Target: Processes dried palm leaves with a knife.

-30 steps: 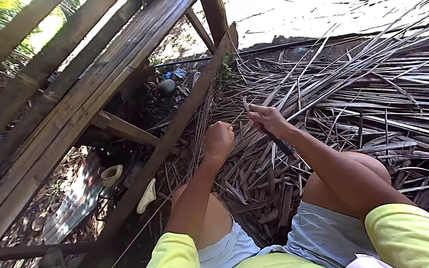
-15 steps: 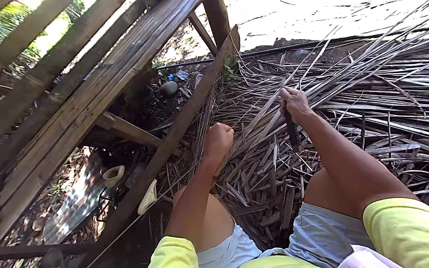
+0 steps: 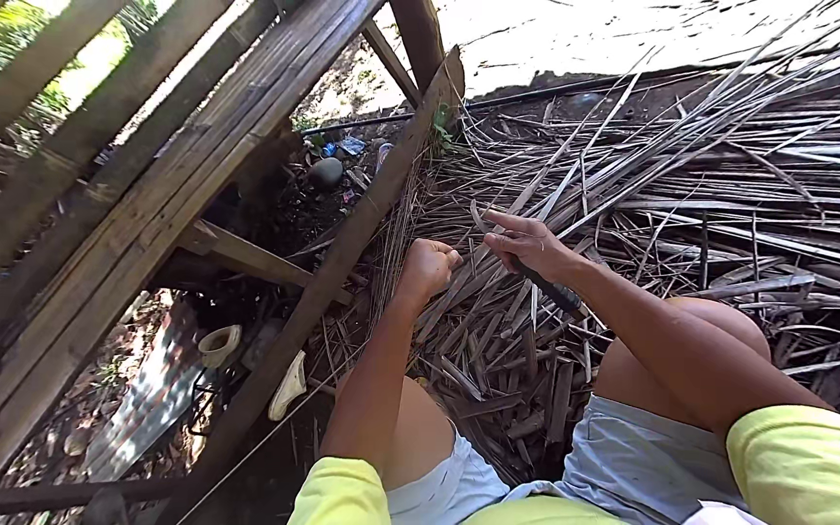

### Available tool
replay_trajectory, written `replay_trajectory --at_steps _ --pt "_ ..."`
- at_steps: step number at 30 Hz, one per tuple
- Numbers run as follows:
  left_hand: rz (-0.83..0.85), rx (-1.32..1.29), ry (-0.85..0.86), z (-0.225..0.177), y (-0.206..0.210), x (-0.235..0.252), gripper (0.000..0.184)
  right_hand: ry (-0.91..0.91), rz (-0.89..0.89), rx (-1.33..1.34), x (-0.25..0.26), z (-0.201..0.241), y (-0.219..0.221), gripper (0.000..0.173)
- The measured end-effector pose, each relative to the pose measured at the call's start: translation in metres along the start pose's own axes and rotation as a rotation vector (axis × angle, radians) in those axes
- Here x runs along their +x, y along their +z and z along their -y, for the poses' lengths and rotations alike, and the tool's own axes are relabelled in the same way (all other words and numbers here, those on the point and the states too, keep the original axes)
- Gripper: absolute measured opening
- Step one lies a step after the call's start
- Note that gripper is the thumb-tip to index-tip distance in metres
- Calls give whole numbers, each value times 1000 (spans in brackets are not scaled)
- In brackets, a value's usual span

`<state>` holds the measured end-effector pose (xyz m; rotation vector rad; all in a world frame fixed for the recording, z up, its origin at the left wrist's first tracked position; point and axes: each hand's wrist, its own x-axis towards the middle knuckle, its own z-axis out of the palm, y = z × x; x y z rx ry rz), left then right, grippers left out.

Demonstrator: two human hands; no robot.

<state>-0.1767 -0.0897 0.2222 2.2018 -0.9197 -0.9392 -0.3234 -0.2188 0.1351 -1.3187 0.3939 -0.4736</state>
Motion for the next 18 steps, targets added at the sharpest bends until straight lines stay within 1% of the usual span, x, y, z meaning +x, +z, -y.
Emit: replay_trajectory --at_steps 4,7,10,14,16,18 --pt "1 31 12 -2 1 -4 21 22 -113 48 3 2 -14 41" --pt "19 15 14 -6 0 -10 19 -1 -208 32 8 4 -30 36" --pt "42 -13 14 -10 -1 -13 20 -34 -246 31 14 3 -45 30" --pt "62 56 13 -9 3 -8 21 8 -288 75 28 -4 -51 28" --pt "89 129 10 -8 5 -6 21 58 -406 113 36 -7 -56 34" --pt "89 268 47 -5 5 -17 20 104 -592 109 40 -6 -76 35"
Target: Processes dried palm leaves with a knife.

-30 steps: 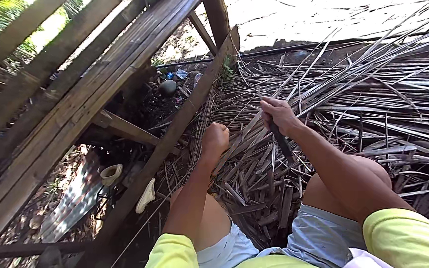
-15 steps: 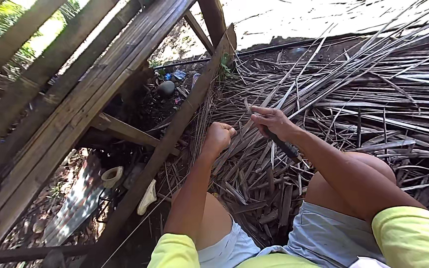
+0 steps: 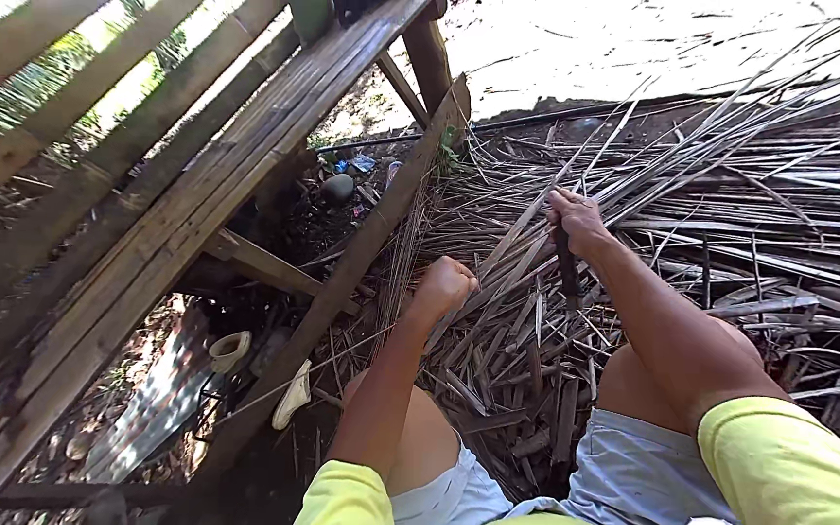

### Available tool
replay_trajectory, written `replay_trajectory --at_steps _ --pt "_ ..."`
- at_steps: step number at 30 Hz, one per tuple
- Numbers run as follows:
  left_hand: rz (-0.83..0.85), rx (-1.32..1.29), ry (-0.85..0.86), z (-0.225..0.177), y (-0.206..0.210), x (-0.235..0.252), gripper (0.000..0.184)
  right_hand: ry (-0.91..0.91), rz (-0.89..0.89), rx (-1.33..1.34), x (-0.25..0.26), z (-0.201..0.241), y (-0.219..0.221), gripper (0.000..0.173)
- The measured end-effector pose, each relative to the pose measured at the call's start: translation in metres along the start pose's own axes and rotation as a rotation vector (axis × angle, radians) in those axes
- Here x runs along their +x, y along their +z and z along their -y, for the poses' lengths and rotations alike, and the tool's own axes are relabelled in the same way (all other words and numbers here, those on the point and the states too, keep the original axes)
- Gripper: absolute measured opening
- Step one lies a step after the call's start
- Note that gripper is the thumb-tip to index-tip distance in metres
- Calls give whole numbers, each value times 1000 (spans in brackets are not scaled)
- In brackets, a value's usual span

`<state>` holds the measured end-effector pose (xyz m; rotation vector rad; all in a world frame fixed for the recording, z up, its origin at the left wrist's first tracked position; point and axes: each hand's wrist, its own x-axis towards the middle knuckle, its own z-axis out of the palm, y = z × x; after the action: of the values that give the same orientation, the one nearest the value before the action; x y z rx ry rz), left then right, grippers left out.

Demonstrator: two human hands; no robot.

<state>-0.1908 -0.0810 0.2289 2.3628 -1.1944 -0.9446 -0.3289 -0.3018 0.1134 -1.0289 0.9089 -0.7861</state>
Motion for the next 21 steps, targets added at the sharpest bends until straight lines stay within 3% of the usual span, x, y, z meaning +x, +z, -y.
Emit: replay_trajectory --at_steps 2,5,11,14,17,21 --pt "-106 281 33 -2 -2 -14 21 -67 -93 -46 4 12 -12 36" --pt "-157 683 39 -13 2 -19 17 -149 -79 -87 -12 27 -7 40" --pt "195 1334 246 32 11 23 23 -93 -125 -232 -22 16 -13 35" --pt "391 1511 383 91 3 42 20 -104 -117 -284 -26 10 -20 30" --pt "554 1593 415 163 -5 42 23 -135 -94 -335 -34 10 -22 28" --pt "778 1366 296 277 12 26 27 -166 -60 -405 -43 13 -20 26"
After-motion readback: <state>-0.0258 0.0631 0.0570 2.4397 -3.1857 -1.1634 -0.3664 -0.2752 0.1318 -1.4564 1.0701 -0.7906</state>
